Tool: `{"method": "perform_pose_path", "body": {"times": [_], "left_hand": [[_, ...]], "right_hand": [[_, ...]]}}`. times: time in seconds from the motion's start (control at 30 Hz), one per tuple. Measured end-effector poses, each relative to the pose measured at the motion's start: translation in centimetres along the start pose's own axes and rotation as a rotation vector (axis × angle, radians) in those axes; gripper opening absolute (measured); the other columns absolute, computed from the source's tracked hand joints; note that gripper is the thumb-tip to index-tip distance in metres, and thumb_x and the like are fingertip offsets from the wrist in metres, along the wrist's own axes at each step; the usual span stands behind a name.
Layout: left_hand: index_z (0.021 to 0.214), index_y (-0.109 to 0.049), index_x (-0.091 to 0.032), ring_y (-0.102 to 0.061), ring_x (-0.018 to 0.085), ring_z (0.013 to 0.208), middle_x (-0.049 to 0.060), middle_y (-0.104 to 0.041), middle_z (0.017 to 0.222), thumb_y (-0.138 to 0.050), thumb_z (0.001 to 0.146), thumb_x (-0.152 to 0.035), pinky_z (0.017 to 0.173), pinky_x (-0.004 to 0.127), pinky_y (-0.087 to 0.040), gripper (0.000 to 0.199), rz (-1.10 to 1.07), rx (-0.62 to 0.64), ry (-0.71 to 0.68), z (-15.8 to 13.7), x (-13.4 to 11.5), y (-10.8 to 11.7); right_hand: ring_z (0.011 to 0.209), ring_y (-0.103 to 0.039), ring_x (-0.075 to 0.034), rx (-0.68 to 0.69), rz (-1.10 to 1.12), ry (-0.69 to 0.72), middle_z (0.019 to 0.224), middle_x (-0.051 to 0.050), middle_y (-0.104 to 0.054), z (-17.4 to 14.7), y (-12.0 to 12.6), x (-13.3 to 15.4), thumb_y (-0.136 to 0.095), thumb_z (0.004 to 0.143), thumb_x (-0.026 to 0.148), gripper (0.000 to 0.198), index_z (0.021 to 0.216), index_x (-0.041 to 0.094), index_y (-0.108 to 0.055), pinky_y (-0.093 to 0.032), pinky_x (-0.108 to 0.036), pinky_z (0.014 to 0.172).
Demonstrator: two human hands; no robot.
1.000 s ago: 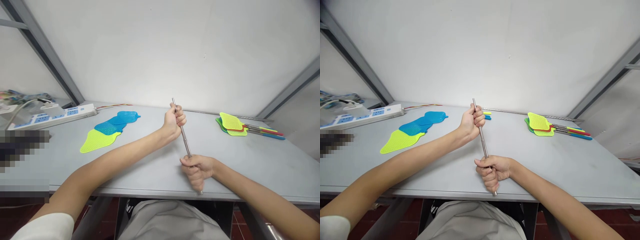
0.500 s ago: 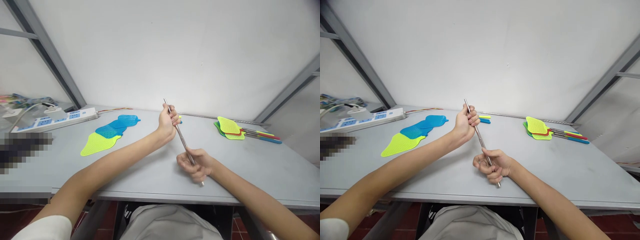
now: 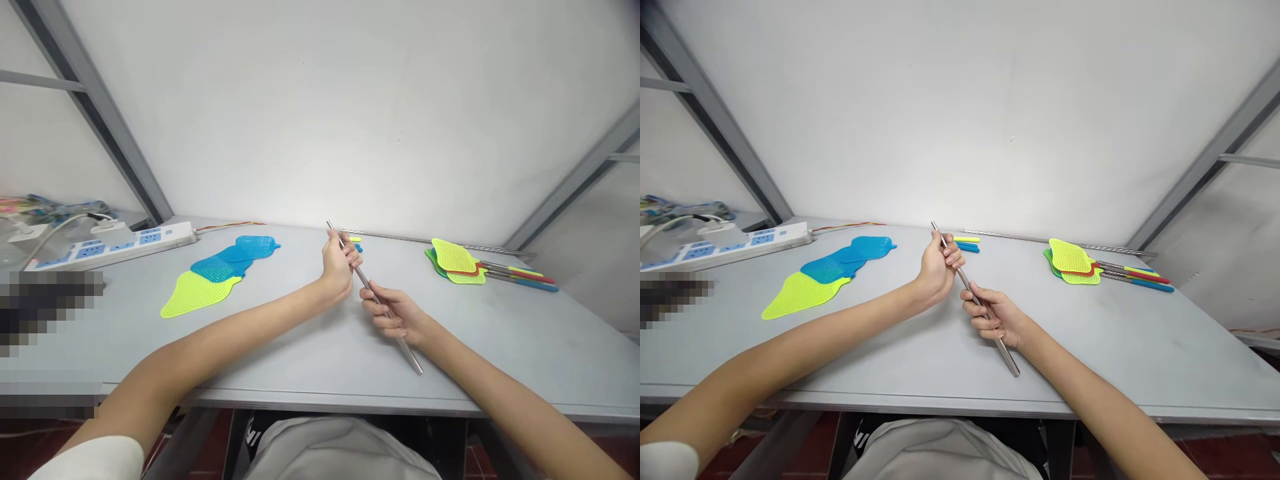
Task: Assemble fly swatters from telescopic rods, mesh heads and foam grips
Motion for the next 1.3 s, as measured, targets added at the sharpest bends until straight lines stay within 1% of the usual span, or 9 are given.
{"method": "perform_pose_path", "body": {"times": [0.1, 0.2, 0.3, 0.47, 0.6, 0.77, 1.03, 1.3], "left_hand": [[0.061, -0.038, -0.016, -0.019, 0.003, 0.031, -0.008, -0.021, 0.043, -0.027, 0.082, -0.042, 0.032, 0.015, -0.019, 0.035, 0.013, 0.014, -0.035, -0.4, 0.1, 0.1], [0.061, -0.037, -0.017, -0.019, 0.003, 0.031, -0.008, -0.021, 0.043, -0.029, 0.081, -0.043, 0.032, 0.015, -0.019, 0.034, 0.02, -0.018, -0.075, -0.6, 0.3, 0.7], [0.061, -0.036, -0.017, -0.02, 0.002, 0.031, -0.009, -0.022, 0.043, -0.032, 0.08, -0.044, 0.032, 0.014, -0.02, 0.033, 0.04, -0.099, -0.093, -0.6, 1.0, 1.8], [0.06, -0.033, -0.017, -0.022, 0.002, 0.031, -0.009, -0.024, 0.042, -0.032, 0.081, -0.04, 0.033, 0.014, -0.022, 0.031, 0.078, -0.276, -0.065, -0.7, 2.4, 4.2], [0.059, -0.03, -0.018, -0.025, 0.003, 0.03, -0.009, -0.025, 0.041, -0.03, 0.082, -0.037, 0.033, 0.015, -0.024, 0.03, 0.089, -0.35, -0.033, -0.8, 3.3, 5.4], [0.059, -0.029, -0.018, -0.026, 0.003, 0.031, -0.009, -0.026, 0.04, -0.028, 0.083, -0.031, 0.035, 0.015, -0.025, 0.028, 0.1, -0.388, -0.009, -1.2, 3.6, 5.5], [0.059, -0.029, -0.018, -0.028, 0.004, 0.031, -0.009, -0.027, 0.04, -0.025, 0.084, -0.03, 0.035, 0.016, -0.026, 0.028, 0.152, -0.428, 0.015, -2.0, 3.6, 5.4], [0.06, -0.032, -0.018, -0.033, 0.004, 0.033, -0.008, -0.031, 0.041, -0.031, 0.083, -0.033, 0.038, 0.016, -0.029, 0.027, 0.203, -0.446, 0.033, -2.2, 3.7, 5.5]], "right_hand": [[0.029, -0.01, -0.002, 0.001, 0.014, -0.028, 0.049, 0.008, -0.023, 0.0, 0.1, -0.1, -0.032, 0.082, 0.04, 0.024, 0.072, 0.018, -0.036, -0.01, -0.013, 0.021], [0.029, -0.009, -0.002, -0.002, 0.027, -0.055, 0.048, 0.008, -0.022, 0.1, 0.3, -0.4, -0.032, 0.082, 0.04, 0.026, 0.068, 0.018, -0.034, -0.009, -0.012, 0.021], [0.028, -0.009, -0.002, -0.004, 0.046, -0.107, 0.047, 0.008, -0.022, 0.3, 0.5, -0.9, -0.032, 0.082, 0.04, 0.026, 0.066, 0.018, -0.033, -0.009, -0.012, 0.02], [0.028, -0.011, -0.003, -0.027, 0.083, -0.231, 0.046, 0.008, -0.022, 0.3, 0.8, -1.3, -0.031, 0.082, 0.037, 0.024, 0.066, 0.019, -0.032, -0.008, -0.012, 0.02], [0.028, -0.012, -0.004, -0.018, 0.139, -0.302, 0.046, 0.008, -0.021, 0.3, 1.2, -1.5, -0.029, 0.083, 0.037, 0.025, 0.066, 0.019, -0.033, -0.007, -0.012, 0.019], [0.028, -0.011, -0.004, -0.005, 0.168, -0.327, 0.046, 0.008, -0.02, 0.2, 1.3, -1.6, -0.03, 0.083, 0.036, 0.023, 0.067, 0.019, -0.033, -0.008, -0.012, 0.019], [0.028, -0.007, -0.004, 0.012, 0.119, -0.331, 0.047, 0.008, -0.021, 0.1, 1.5, -1.7, -0.031, 0.082, 0.035, 0.022, 0.068, 0.019, -0.032, -0.012, -0.012, 0.017], [0.029, -0.005, -0.003, 0.007, 0.086, -0.331, 0.047, 0.008, -0.021, 0.0, 1.6, -1.7, -0.031, 0.082, 0.032, 0.018, 0.069, 0.019, -0.033, -0.018, -0.012, 0.016]]}}
Point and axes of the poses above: each hand's wrist, its own z-axis towards the middle knuckle, its own y-axis out of the back of the hand, x = y × z, the point moved 2 cm from there along z, towards the middle knuckle
